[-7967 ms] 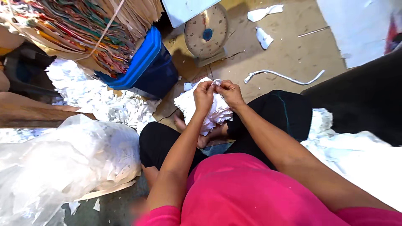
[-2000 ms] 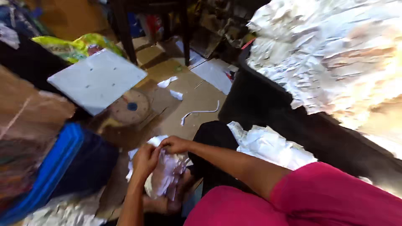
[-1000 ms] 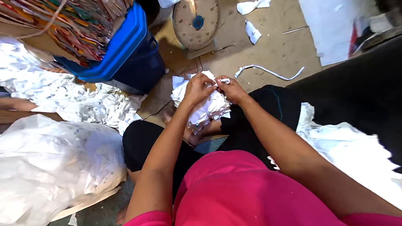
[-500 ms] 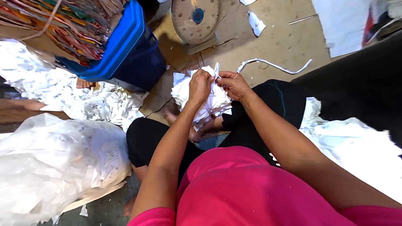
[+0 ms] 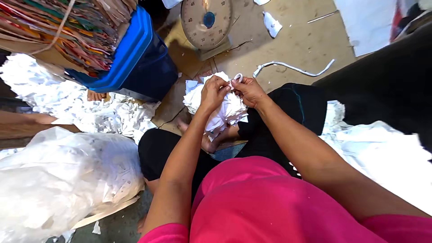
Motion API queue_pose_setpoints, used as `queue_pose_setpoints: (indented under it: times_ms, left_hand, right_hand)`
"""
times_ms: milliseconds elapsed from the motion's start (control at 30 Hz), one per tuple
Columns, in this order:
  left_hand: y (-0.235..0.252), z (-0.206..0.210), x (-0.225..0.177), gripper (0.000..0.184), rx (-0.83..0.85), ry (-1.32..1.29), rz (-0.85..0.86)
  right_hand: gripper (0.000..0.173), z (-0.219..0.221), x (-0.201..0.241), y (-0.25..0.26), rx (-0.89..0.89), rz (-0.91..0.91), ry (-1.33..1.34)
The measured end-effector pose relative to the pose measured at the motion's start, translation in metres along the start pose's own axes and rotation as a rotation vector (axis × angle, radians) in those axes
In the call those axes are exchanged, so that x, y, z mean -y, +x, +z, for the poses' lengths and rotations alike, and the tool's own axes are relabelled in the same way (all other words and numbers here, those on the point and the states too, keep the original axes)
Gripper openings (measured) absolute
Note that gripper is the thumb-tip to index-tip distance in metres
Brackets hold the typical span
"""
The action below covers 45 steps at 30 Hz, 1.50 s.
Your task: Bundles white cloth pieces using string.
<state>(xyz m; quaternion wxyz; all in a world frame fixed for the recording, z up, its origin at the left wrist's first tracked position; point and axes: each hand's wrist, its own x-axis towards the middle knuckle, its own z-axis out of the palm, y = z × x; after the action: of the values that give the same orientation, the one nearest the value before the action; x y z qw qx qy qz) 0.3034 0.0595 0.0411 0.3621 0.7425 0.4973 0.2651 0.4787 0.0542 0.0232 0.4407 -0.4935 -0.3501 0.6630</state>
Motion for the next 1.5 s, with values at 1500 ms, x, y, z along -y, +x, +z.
queue_pose_setpoints:
  times_ms: [1500]
  left_hand:
    - [0.028, -0.014, -0.005, 0.023, 0.346, 0.233, 0.076]
  right_hand:
    - [0.013, -0.014, 0.051, 0.009, 0.183, -0.018, -0.803]
